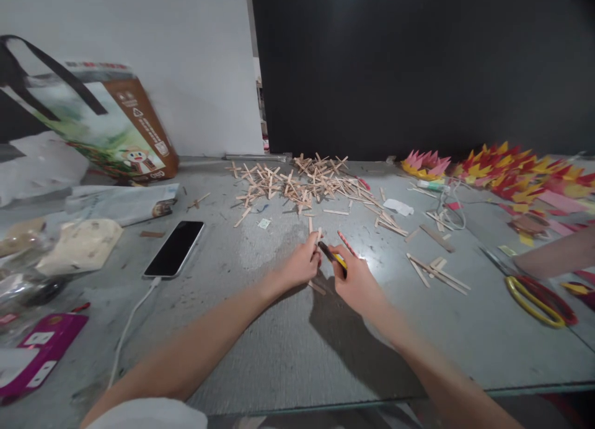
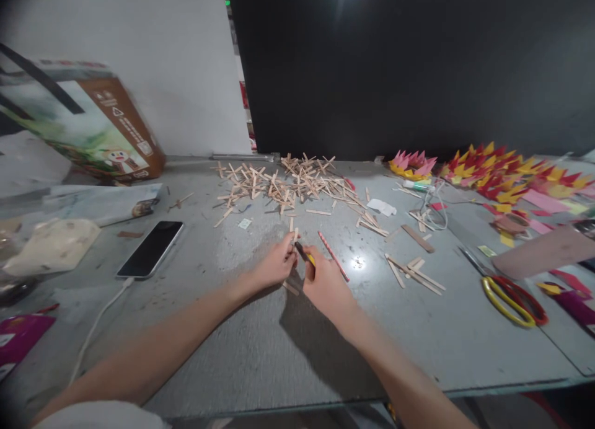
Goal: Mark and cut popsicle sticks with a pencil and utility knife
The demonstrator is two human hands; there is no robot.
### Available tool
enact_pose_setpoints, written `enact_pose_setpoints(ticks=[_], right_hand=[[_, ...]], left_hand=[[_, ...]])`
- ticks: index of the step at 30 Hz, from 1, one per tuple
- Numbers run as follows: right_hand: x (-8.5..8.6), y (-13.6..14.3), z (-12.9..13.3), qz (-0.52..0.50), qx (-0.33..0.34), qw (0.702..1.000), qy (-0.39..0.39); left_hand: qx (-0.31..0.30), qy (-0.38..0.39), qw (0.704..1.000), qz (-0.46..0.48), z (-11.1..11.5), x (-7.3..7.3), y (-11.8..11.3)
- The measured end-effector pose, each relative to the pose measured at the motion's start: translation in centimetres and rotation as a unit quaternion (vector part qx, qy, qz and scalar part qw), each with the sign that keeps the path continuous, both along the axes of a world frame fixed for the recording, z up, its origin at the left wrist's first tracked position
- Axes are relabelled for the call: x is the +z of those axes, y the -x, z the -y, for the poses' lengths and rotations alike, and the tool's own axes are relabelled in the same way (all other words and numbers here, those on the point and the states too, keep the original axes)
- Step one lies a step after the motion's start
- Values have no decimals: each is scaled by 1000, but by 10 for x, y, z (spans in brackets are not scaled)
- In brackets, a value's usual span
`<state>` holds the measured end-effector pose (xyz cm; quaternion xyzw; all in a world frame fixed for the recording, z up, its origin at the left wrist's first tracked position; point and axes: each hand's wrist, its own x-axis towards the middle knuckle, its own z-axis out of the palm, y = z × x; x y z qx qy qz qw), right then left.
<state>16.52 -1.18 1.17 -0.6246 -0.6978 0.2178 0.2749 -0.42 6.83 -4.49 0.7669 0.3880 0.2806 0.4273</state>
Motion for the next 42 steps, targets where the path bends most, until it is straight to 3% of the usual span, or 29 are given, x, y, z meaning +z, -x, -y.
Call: enact_pose_setpoints(ticks=[4,11,16,28,35,42], right_hand=[[-8,5,9,2,-8,1000,-1],[3,-2,5,18,11,1000,1],[2,-3,11,6,25,1000,2],[2,-1,18,11,5,1000,25],[10,10,27,60,-5,997,56],[23,15,32,173,-30,983,59]], left_hand=[[-6,3,1000,7,0,-2,1],[-9,14,999,41,1,-2,-1],[14,11,998,55,2,-1,-3],[-9,41,997,71,0,7,-3],[-1,37,997,71,1,6,-5],[1,0,998,63,7,12,-8]])
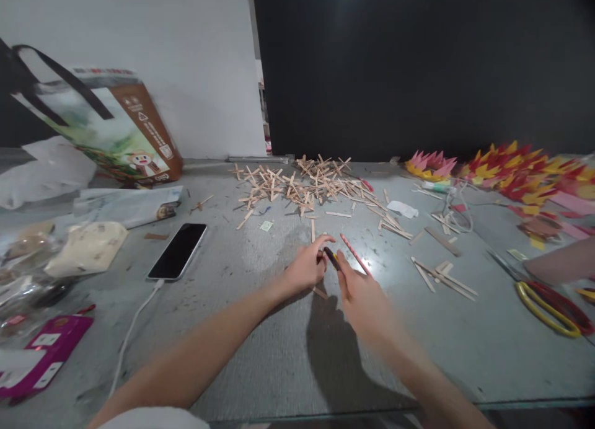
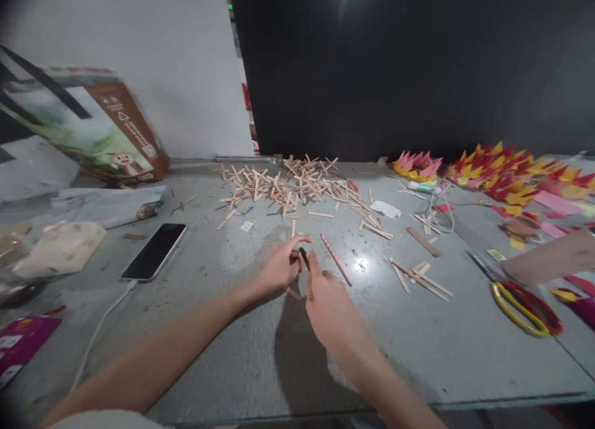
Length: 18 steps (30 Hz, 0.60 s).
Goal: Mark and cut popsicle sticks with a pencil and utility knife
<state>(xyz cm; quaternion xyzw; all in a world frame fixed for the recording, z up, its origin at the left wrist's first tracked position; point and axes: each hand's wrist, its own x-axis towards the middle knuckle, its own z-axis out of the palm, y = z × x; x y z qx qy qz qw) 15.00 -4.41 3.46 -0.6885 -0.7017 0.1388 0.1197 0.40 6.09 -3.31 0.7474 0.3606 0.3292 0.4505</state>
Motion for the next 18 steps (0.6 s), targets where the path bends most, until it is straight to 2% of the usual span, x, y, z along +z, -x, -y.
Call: enact_pose_setpoints(ticks=[6,7,8,9,10,11,14,18], right_hand=[[14,2,14,34,-6,999,-5],[18,1,20,23,-7,1000,-9],[24,0,26,6,-9,1000,-16],[30,-1,32,-21,-3,999,-25],[36,-3,38,-48,1,998,-34],[42,-5,42,-68,1,997,-48],[56,-15,47,-84,-34,993,-82],[57,-37,42,-88,-77,988,-101]], left_hand=[[6,35,999,17,-3,-9,-5],[40,50,998,17,-7,-9,-4],[107,72,992,13,-10,-8,-3],[142,84,986,6,-14,-7,-2],[150,79,986,10,-16,-5,0],[138,74,987,23,-18,-2,1],[49,94,991,77,-16,3,4],[10,173,979,105,-15,8,7]])
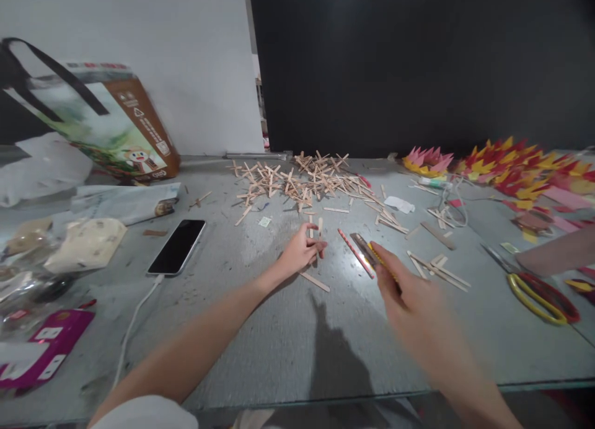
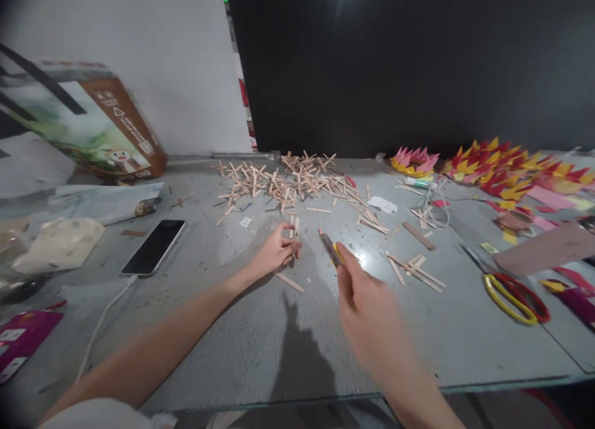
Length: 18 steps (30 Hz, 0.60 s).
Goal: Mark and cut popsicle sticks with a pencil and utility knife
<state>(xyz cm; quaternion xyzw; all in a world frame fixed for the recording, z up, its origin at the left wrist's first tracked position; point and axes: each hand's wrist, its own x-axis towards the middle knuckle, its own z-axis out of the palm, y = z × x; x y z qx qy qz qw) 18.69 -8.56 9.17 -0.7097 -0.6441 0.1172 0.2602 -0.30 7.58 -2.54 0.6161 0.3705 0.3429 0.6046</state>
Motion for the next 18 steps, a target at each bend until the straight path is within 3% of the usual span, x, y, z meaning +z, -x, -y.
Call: enact_pose_setpoints(ticks=[4,7,10,14,18], right_hand=[[-4,-21,-4,-8,-10,1000,-9],[-2,-34,-11,17,21,1000,-9],[2,-47,-24,62,79,995,2],[0,-61,-47,120,158,979,35],[-12,-66,-73,145,286,944,82]], left_hand=[[-29,-21,998,-60,-6,7,6],[-59,-72,986,-136,-10,12,11],[-83,-153,961,-213,-12,15,14],[-108,-260,926,-250,-14,14,16],[-115,-268,917,-273,-16,9,18]])
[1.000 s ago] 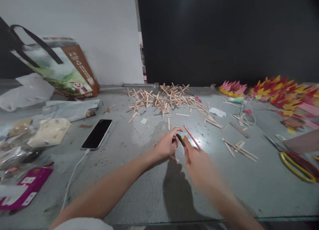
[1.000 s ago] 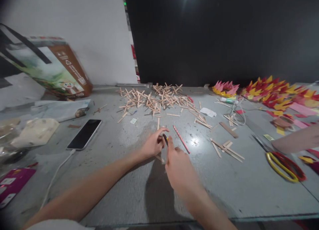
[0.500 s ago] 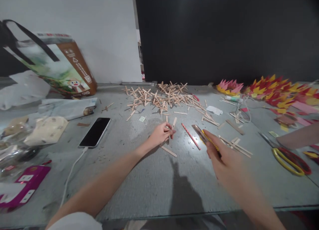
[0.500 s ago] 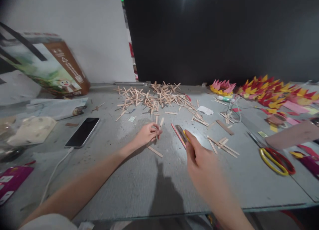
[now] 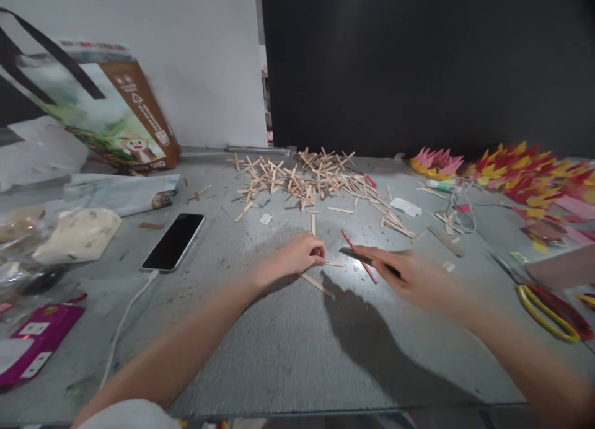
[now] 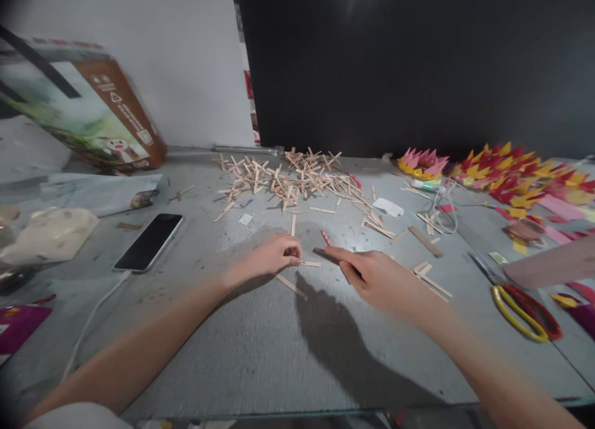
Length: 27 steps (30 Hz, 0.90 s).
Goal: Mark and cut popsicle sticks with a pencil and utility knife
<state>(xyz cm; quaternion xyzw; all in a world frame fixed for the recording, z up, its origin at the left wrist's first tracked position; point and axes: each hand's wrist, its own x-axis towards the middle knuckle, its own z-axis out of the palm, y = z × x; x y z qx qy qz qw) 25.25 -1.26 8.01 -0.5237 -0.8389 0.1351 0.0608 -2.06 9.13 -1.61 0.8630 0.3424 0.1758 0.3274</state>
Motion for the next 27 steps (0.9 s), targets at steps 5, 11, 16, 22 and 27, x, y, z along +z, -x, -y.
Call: enact_pose_setpoints(ticks=[5,11,16,22,27], right_hand=[[-21,-1,-27,28,103,994,-11],[-37,2,-36,41,127,991,-30],[-40,5,-35,48,121,991,-25],[-39,4,-37,72,136,987,-39],[-41,3,-37,66,138,987,-40]], left_hand=[[-30,-17,999,41,-7,-5,1],[3,20,998,67,-12,-10,2],[10,46,996,82,-13,-14,1],[12,45,994,97,-13,-15,1],[3,39,995,95,-14,-14,1]])
